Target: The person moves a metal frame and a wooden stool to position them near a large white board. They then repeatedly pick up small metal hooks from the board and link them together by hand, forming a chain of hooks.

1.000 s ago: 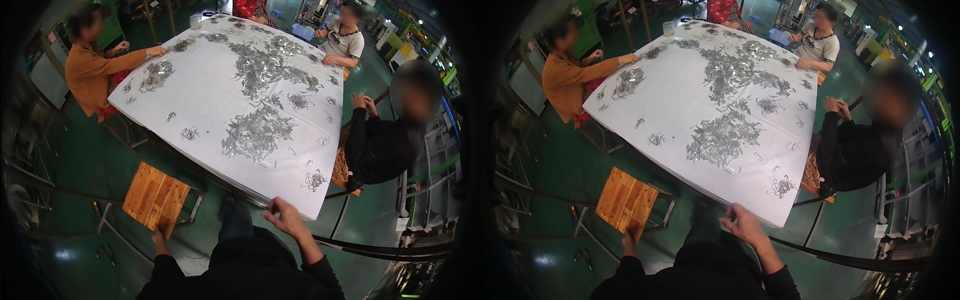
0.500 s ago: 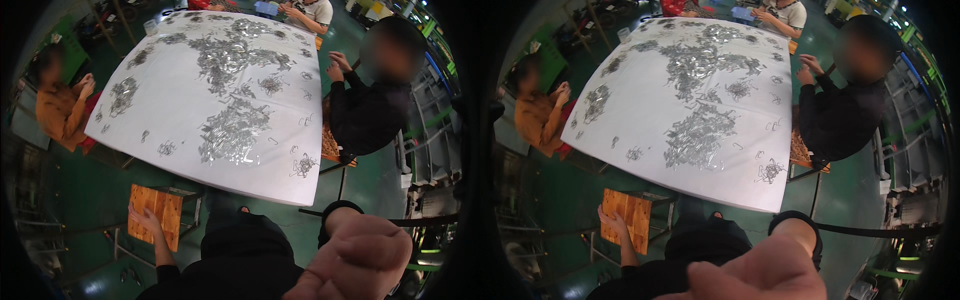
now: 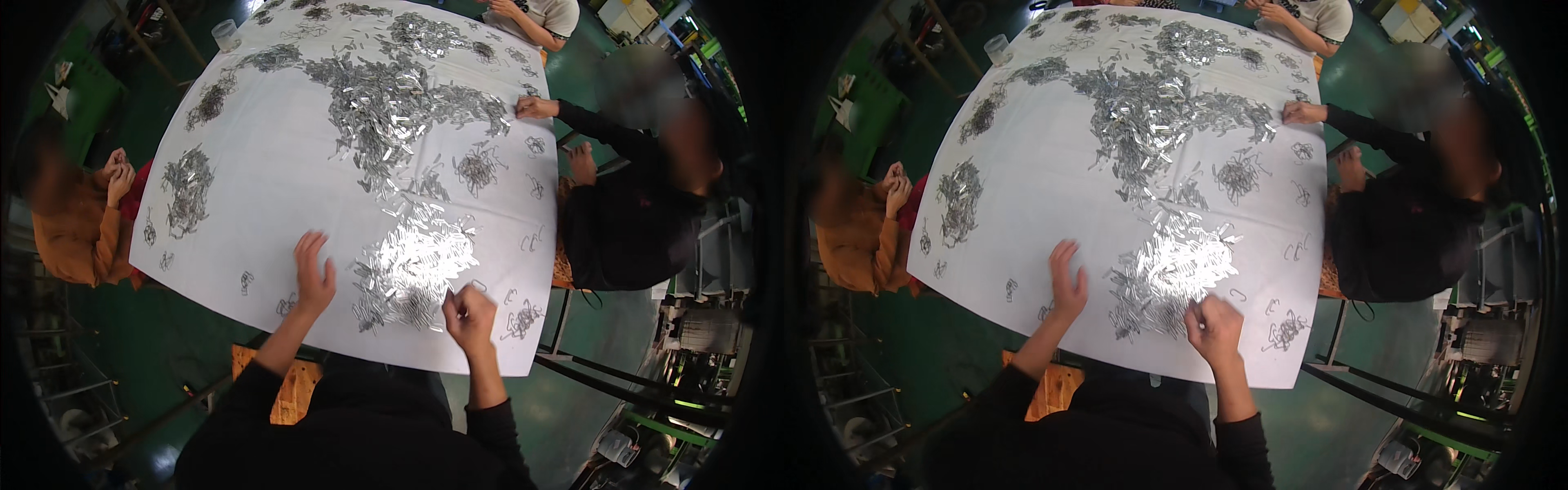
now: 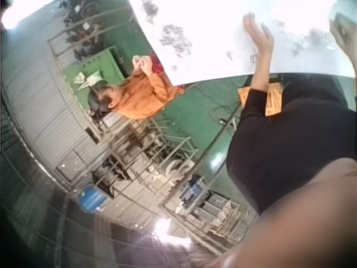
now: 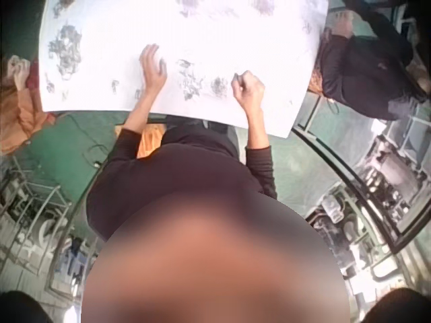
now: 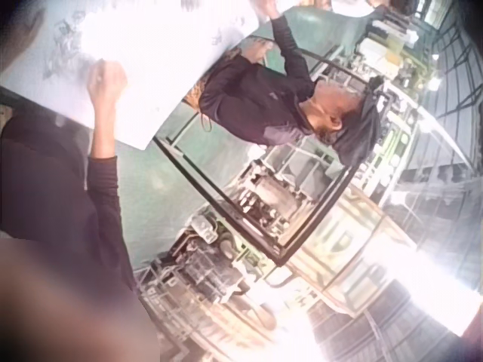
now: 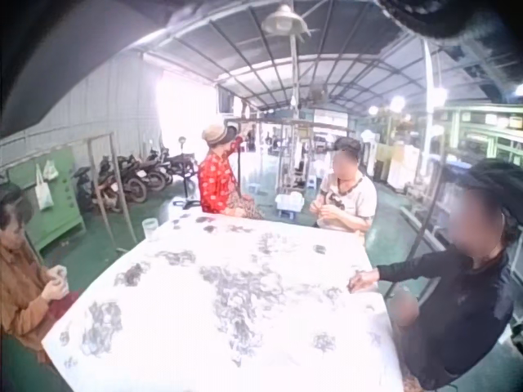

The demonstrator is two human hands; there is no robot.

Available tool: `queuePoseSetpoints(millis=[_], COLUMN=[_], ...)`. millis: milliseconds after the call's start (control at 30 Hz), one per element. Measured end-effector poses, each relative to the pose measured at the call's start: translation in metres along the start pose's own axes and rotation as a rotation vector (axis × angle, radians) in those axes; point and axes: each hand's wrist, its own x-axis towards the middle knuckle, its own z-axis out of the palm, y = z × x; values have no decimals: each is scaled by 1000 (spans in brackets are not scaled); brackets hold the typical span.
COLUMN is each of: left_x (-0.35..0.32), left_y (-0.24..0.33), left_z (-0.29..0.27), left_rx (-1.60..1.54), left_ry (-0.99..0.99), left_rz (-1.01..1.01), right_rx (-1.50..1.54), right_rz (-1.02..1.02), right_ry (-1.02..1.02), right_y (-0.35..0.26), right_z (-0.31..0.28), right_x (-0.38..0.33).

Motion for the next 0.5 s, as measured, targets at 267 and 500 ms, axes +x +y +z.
queuePoseSetpoints(millis=[267,500], left_x=[164,99], left_y=[-32,12], left_z=[114,136], left_rx=[-214,-102], left_ry=[-231,-692], left_rz=[121,411], right_rx=[-151,-292], right_rz=[887,896], right_ry=[148,260], right_y=[51,65], right_z=[46,54], right_x=[-171,-157])
